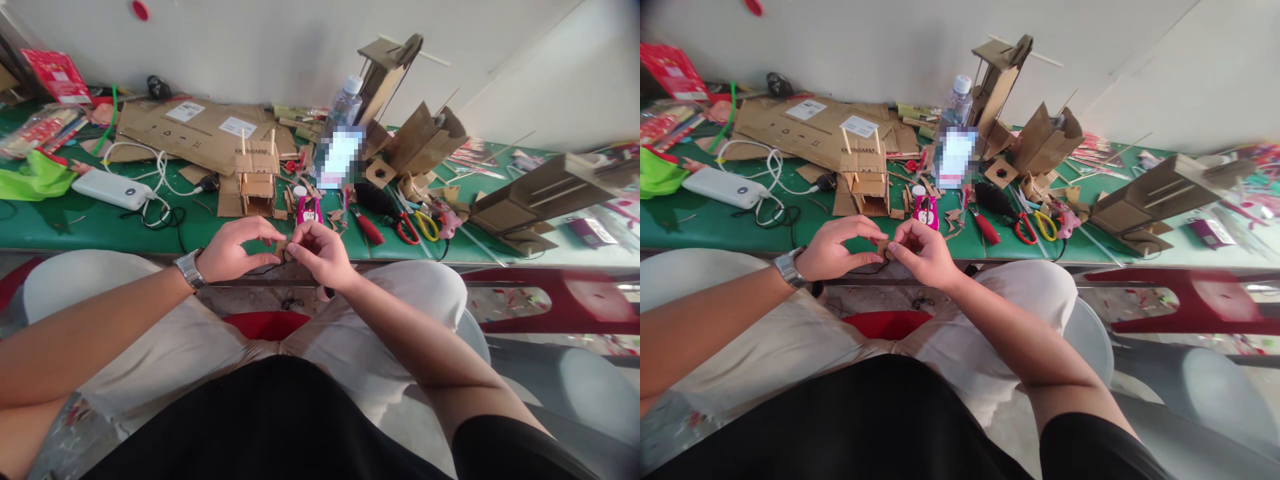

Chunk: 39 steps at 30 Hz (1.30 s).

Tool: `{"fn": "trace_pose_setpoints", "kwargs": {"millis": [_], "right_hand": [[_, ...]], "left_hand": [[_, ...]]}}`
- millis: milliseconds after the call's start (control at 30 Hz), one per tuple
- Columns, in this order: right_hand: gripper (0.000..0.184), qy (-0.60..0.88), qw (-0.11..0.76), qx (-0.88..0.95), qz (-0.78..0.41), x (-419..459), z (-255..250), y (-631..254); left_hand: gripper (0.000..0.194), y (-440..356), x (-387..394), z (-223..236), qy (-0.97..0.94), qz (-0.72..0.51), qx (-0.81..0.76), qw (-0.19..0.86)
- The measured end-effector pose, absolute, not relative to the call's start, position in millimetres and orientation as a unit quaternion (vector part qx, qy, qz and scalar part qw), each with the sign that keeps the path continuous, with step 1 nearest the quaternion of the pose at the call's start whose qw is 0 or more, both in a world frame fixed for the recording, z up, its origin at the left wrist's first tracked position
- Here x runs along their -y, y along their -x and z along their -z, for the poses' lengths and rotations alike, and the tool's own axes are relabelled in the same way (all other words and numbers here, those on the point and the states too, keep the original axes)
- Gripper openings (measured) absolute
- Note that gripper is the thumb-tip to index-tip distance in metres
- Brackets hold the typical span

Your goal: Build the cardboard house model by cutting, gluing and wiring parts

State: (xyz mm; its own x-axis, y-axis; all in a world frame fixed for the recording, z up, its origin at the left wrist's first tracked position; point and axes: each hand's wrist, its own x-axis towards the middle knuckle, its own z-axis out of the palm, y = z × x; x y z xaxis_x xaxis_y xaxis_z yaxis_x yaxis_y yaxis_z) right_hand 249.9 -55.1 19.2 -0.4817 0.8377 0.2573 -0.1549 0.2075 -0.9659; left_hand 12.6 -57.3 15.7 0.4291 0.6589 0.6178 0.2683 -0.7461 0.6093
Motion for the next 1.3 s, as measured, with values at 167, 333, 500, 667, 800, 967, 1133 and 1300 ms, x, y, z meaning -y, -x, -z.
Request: {"fn": "trace_pose_setpoints", "kwargs": {"millis": [167, 333, 500, 667, 800, 967, 1133, 1300], "right_hand": [[0.04, 0.265, 0.429, 0.639, -0.581, 55.2, -20.4, -249.9], [0.044, 0.269, 0.42, 0.641, -0.583, 55.0, -19.2, -248.9], [0.038, 0.255, 0.424, 0.638, -0.59, 54.3, -19.0, -249.8], [0.034, 0.238, 0.423, 0.638, -0.598, 54.2, -18.9, -250.2], [0.035, 0.241, 0.424, 0.647, -0.586, 54.2, -17.1, -249.2], [0.037, 0.257, 0.415, 0.658, -0.573, 54.7, -17.5, -248.4], [0.035, 0.252, 0.411, 0.654, -0.582, 55.6, -21.0, -249.4], [0.036, 0.252, 0.409, 0.652, -0.587, 55.8, -20.0, -248.8]], "left_hand": [[0.035, -13.1, 58.1, -15.4, -0.837, -0.447, -0.261, 0.181], [0.034, -12.2, 59.1, -15.0, -0.844, -0.44, -0.26, 0.165], [0.034, -12.3, 59.3, -16.2, -0.844, -0.434, -0.267, 0.166], [0.036, -12.7, 59.6, -17.2, -0.846, -0.433, -0.26, 0.172], [0.036, -12.4, 59.9, -15.5, -0.846, -0.429, -0.263, 0.175], [0.036, -12.2, 59.9, -14.6, -0.848, -0.423, -0.267, 0.174], [0.034, -12.9, 60.0, -17.2, -0.853, -0.424, -0.253, 0.171], [0.033, -12.7, 61.1, -15.7, -0.859, -0.403, -0.266, 0.171]]}}
